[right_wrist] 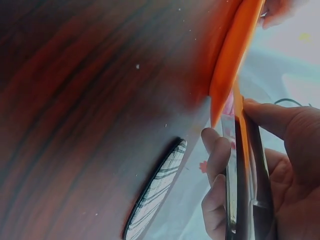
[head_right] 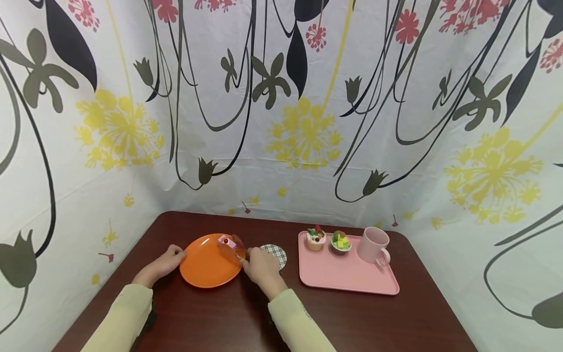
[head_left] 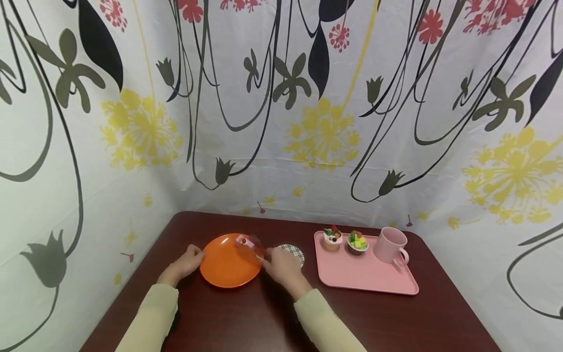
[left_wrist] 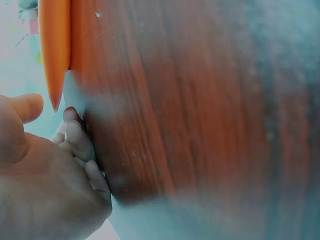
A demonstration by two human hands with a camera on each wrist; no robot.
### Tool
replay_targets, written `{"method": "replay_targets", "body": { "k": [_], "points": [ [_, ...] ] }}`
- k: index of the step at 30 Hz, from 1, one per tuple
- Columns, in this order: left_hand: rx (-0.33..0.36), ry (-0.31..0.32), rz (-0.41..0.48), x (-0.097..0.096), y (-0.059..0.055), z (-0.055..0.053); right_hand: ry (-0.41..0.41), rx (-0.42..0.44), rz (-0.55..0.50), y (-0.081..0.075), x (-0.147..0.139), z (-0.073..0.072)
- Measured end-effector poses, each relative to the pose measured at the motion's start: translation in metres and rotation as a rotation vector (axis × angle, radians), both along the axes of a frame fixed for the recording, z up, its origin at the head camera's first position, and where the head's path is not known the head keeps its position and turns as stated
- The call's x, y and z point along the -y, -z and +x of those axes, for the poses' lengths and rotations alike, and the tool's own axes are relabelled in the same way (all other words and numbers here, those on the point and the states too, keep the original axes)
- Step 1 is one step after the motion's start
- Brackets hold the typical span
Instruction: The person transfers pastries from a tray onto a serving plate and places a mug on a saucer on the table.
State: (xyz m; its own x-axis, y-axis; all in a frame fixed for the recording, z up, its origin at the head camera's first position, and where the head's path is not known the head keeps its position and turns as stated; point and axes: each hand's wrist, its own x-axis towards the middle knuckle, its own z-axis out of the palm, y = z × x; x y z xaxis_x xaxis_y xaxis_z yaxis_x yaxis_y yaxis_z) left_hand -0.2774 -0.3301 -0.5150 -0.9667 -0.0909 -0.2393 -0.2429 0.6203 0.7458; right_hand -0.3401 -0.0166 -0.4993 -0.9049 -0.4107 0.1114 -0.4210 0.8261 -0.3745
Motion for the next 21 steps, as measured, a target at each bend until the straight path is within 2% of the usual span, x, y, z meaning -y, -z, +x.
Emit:
{"method": "replay_targets", "body": {
  "k": [8,15,21],
  "points": [
    [0.006,0.036,0.058,0.006,0.002,-0.002,0.008,0.033,-0.076,0.000,-0.005,0.005],
    [-0.005,0.052,0.053,0.009,0.003,-0.004,-0.006,0.076,-0.155,-0.001,-0.012,0.008],
    [-0.011,0.062,0.048,0.008,0.001,-0.006,-0.034,0.073,-0.206,-0.008,-0.019,0.011]
  ]
}}
